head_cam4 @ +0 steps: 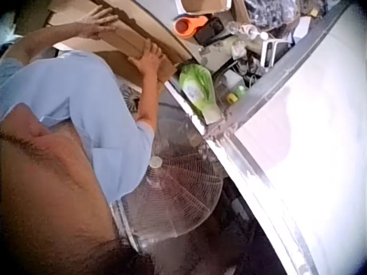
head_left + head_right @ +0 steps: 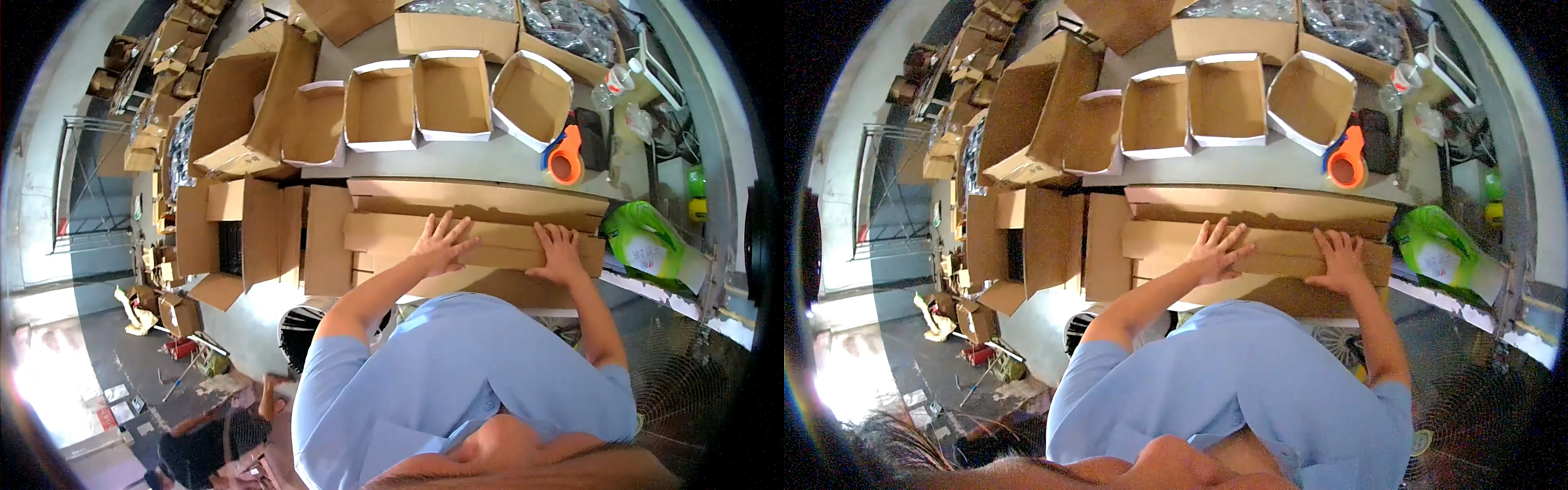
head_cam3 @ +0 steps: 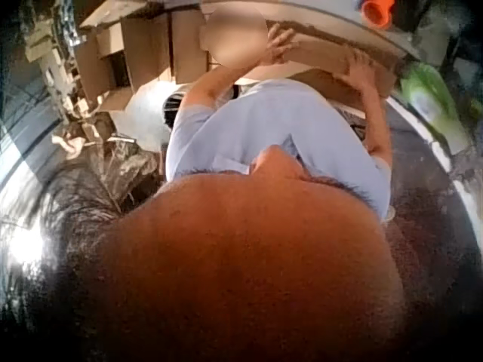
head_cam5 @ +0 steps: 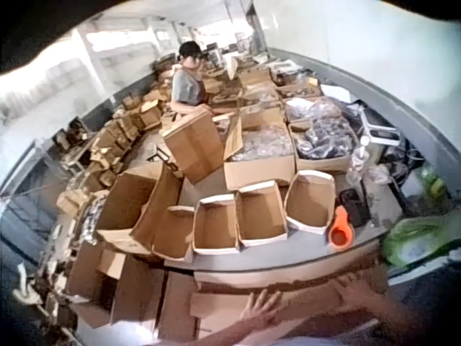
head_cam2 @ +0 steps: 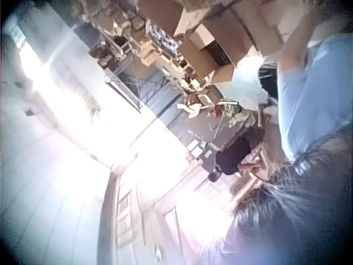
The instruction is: Packing metal rails and related components into cardboard boxes and sealing them with a tape dispenser.
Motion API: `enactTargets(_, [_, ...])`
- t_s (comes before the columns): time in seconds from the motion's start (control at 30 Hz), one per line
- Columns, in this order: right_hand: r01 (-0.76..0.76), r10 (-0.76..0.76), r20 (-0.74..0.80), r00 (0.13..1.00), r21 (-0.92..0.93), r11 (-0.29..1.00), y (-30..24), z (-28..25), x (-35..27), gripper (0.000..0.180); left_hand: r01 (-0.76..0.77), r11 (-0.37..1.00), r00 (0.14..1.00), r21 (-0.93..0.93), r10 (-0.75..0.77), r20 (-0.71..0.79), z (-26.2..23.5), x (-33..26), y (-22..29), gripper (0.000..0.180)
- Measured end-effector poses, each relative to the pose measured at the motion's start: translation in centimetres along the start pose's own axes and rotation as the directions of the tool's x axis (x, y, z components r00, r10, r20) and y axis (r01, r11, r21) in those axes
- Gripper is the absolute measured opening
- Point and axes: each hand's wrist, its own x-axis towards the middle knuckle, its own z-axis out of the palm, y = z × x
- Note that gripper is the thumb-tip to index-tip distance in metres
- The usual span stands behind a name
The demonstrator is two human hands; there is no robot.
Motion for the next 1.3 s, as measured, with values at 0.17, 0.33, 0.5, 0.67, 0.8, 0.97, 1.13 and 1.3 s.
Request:
enactTargets(0.17, [0.084,0.013,-0.611,0.791,0.129,0.988,1.6,-3.3,6.3,0.061,-0.193,0.981,0.976,-0.014,0.190,-0.104,0.3,4.5,3.9,0.075])
enactTargets(0.33, [-0.233,0.305,-0.341,0.889,0.237,0.943,1.2,-7.4,13.0,0.044,-0.329,0.944,0.930,0.006,0.325,-0.170,0.7,9.0,7.7,0.081])
enactTargets(0.5, [-0.324,0.405,-0.244,0.881,0.311,0.893,1.5,-7.8,13.0,0.048,-0.314,0.949,0.932,-0.022,0.304,-0.197,2.0,10.1,8.7,0.079])
enactTargets(0.67, [-0.115,0.351,-0.500,0.792,0.443,0.889,1.9,-12.8,3.7,0.050,-0.318,0.948,0.919,-0.015,0.304,-0.253,2.3,10.2,8.4,0.076])
enactTargets(0.8, [-0.008,0.091,-0.125,0.988,0.548,0.837,4.9,-11.2,1.0,0.041,-0.309,0.951,0.915,-0.024,0.290,-0.279,2.7,10.8,9.1,0.073])
enactTargets(0.97, [-0.158,0.288,-0.165,0.944,0.539,0.827,2.3,-10.0,3.8,0.032,-0.331,0.943,0.895,-0.026,0.306,-0.323,2.4,10.5,9.2,0.069])
enactTargets(1.13, [-0.280,0.127,0.354,0.927,0.425,0.861,5.2,-8.7,6.7,0.035,-0.326,0.945,0.897,0.002,0.310,-0.316,3.5,10.6,9.7,0.068])
enactTargets(1.3, [-0.275,0.176,0.274,0.945,0.380,0.883,4.9,-8.1,6.0,0.033,-0.326,0.945,0.895,0.012,0.313,-0.318,2.8,10.3,9.8,0.070])
